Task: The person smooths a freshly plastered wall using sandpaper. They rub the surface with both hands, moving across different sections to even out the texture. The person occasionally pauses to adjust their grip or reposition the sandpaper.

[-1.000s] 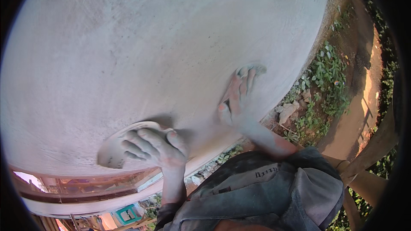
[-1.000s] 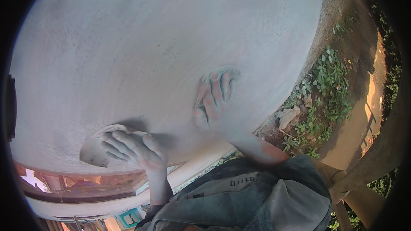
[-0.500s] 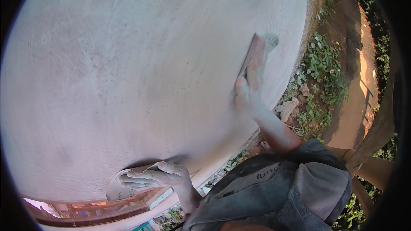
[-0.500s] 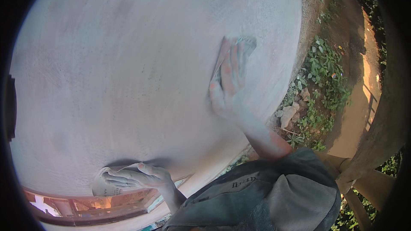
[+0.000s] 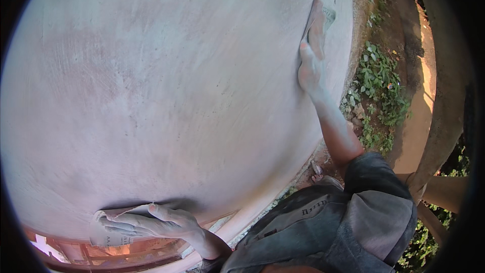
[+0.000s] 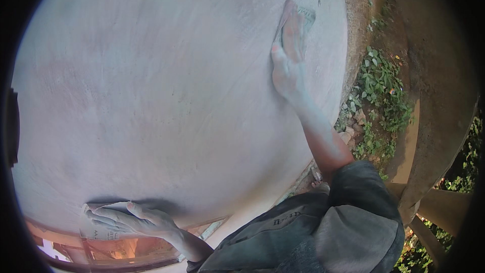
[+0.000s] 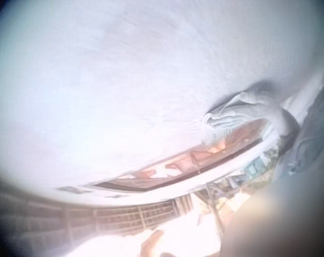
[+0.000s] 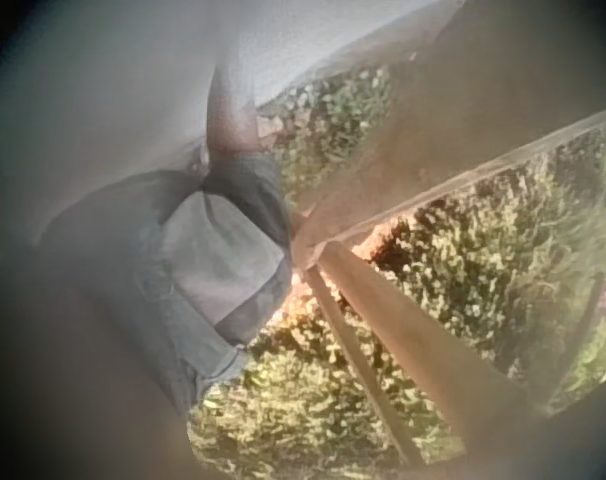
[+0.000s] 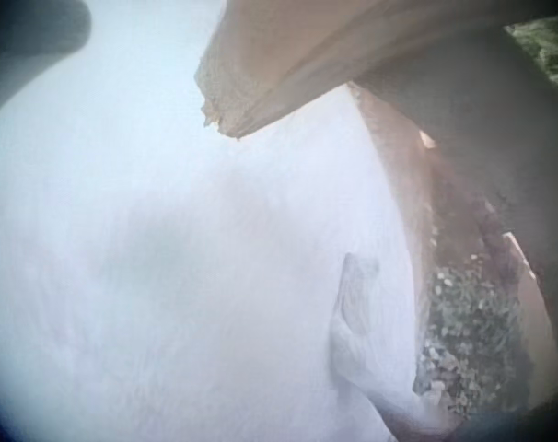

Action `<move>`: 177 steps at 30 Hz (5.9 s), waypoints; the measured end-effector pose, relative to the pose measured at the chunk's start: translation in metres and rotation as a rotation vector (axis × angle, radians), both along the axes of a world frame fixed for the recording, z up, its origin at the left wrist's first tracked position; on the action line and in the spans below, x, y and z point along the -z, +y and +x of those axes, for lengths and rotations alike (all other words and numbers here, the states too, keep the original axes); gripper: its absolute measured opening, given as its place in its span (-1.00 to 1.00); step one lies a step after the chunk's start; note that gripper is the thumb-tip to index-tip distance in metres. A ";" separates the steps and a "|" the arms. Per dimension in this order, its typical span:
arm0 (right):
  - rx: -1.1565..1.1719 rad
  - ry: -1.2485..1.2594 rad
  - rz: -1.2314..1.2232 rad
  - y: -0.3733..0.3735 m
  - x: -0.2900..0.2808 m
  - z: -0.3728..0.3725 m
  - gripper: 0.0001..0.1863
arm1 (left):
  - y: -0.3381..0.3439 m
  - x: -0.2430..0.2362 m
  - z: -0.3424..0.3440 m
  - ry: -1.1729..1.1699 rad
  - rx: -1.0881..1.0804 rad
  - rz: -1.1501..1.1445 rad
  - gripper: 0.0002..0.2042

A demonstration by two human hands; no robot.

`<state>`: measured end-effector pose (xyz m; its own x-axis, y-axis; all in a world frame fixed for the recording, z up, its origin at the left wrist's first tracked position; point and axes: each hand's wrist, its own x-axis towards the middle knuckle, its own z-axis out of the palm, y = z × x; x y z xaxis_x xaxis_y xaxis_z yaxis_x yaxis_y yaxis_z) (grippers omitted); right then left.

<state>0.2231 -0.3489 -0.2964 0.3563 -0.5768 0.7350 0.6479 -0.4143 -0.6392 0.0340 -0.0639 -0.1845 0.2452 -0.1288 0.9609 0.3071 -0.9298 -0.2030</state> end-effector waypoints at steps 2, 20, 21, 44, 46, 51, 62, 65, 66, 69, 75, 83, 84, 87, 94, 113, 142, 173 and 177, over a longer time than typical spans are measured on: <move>0.033 -0.051 -0.265 0.055 0.052 -0.034 -0.32 | -0.016 0.036 0.005 0.092 -0.002 0.028 -0.37; -0.205 -0.006 -0.516 0.129 0.248 -0.114 -0.30 | 0.048 0.213 -0.039 0.864 0.382 0.290 -0.71; -0.176 0.066 -0.417 0.109 0.258 -0.094 -0.28 | 0.051 0.200 -0.040 0.861 0.364 0.299 -0.72; -0.096 0.151 -0.058 0.179 0.119 -0.128 -0.34 | 0.072 0.178 -0.059 0.876 0.379 0.427 -0.56; -0.096 0.105 -0.184 0.201 0.139 -0.147 -0.41 | 0.071 0.173 -0.057 0.821 0.385 0.457 -0.57; -0.239 0.150 -0.383 0.163 0.188 -0.174 -0.58 | 0.068 0.176 -0.050 0.734 0.504 0.438 -0.60; -1.116 0.579 -0.452 0.102 0.096 -0.203 -0.77 | 0.024 0.157 -0.079 1.051 1.019 -0.095 -0.69; -1.159 0.575 -0.414 0.117 0.080 -0.211 -0.78 | 0.021 0.156 -0.083 1.078 1.085 -0.373 -0.71; -1.140 0.520 -0.479 0.122 0.071 -0.210 -0.77 | 0.024 0.161 -0.085 1.033 1.096 -0.466 -0.72; -0.976 0.311 -0.703 0.131 0.058 -0.205 -0.77 | 0.028 0.166 -0.096 0.902 1.089 -0.705 -0.69; -0.235 -0.043 -0.819 0.175 0.046 -0.203 -0.54 | 0.057 0.184 -0.126 0.864 0.973 -0.778 -0.66; -0.247 -0.334 -1.064 0.233 0.007 -0.173 -0.36 | 0.078 0.211 -0.165 0.941 0.770 -0.728 -0.66; -0.235 -0.314 -1.028 0.231 -0.010 -0.172 -0.36 | 0.077 0.209 -0.167 0.926 0.747 -0.724 -0.68; -0.044 -0.300 -0.841 0.214 -0.055 -0.151 -0.32 | 0.074 0.210 -0.168 0.901 0.722 -0.730 -0.68; 0.060 -0.219 -0.460 0.129 -0.082 -0.082 -0.14 | 0.074 0.215 -0.170 0.911 0.696 -0.711 -0.65; 0.094 -0.061 -0.256 0.158 -0.128 -0.095 -0.28 | 0.095 0.278 -0.193 1.009 0.725 -0.784 -0.60; -1.705 0.924 -0.074 0.182 0.152 -0.272 -0.55 | 0.083 0.239 -0.166 0.994 1.119 -1.458 -0.77; -1.697 0.939 -0.082 0.120 0.118 -0.212 -0.73 | 0.039 0.201 -0.125 0.601 1.297 -2.163 -0.63; -1.760 0.937 0.190 0.121 0.115 -0.215 -0.70 | 0.034 0.196 -0.118 0.611 1.348 -2.267 -0.53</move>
<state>0.0078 -0.2276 -0.4116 0.6786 0.7345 0.0025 -0.3051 0.2849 -0.9087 -0.0845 -0.0302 -0.3805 0.9801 0.0975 -0.1729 0.0917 0.5501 0.8301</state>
